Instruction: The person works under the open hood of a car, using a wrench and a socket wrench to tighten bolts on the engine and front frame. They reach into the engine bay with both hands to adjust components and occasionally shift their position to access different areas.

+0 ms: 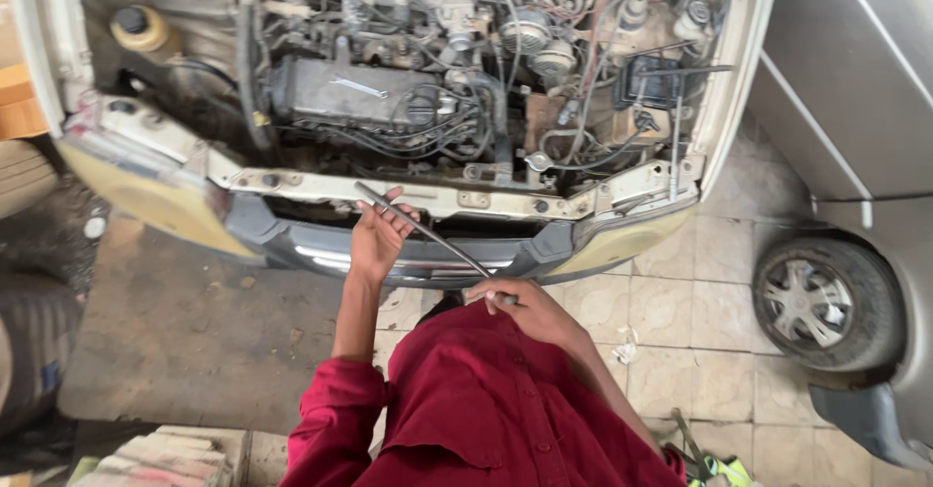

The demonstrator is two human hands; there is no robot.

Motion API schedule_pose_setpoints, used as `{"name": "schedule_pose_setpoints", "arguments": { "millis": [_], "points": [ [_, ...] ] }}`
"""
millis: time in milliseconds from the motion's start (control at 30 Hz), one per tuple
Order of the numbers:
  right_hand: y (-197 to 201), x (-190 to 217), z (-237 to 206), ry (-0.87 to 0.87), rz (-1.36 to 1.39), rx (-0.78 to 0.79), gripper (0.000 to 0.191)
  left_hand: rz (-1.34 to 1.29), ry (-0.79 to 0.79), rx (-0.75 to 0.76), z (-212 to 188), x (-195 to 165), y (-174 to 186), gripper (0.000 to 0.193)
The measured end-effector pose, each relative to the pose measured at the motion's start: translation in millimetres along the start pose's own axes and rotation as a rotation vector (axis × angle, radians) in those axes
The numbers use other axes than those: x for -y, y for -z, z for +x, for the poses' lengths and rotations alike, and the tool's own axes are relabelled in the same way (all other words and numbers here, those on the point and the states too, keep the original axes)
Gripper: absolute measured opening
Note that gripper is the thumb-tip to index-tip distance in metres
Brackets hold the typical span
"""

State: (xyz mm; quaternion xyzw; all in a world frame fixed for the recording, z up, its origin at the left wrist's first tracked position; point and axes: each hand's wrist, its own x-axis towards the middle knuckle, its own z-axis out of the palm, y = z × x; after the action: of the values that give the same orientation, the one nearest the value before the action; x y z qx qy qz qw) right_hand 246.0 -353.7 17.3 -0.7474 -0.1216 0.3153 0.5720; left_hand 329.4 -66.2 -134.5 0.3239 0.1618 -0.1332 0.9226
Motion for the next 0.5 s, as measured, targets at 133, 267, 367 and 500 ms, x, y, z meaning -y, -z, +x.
{"name": "schedule_pose_setpoints", "arguments": {
  "millis": [133, 267, 367, 500],
  "points": [
    [-22.1, -15.5, 2.0, -0.078, 0.289, -0.038, 0.043, -0.088, -0.097, -0.031, -39.6, -5.3, 20.2, 0.069],
    [-44.0, -37.6, 5.8, -0.154, 0.730, -0.107, 0.063, -0.034, -0.211, -0.145, -87.9, -4.4, 58.2, 0.059],
    [-55.0, -50.8, 8.9, -0.194, 0.925, -0.107, 0.062, 0.030, -0.226, -0.106, -126.8, -15.1, 82.7, 0.060],
    [-65.7, -55.2, 9.6, -0.268, 1.023, -0.117, 0.047, 0.247, -0.161, -0.110, -146.4, -35.3, 94.4, 0.060]
  ]
}}
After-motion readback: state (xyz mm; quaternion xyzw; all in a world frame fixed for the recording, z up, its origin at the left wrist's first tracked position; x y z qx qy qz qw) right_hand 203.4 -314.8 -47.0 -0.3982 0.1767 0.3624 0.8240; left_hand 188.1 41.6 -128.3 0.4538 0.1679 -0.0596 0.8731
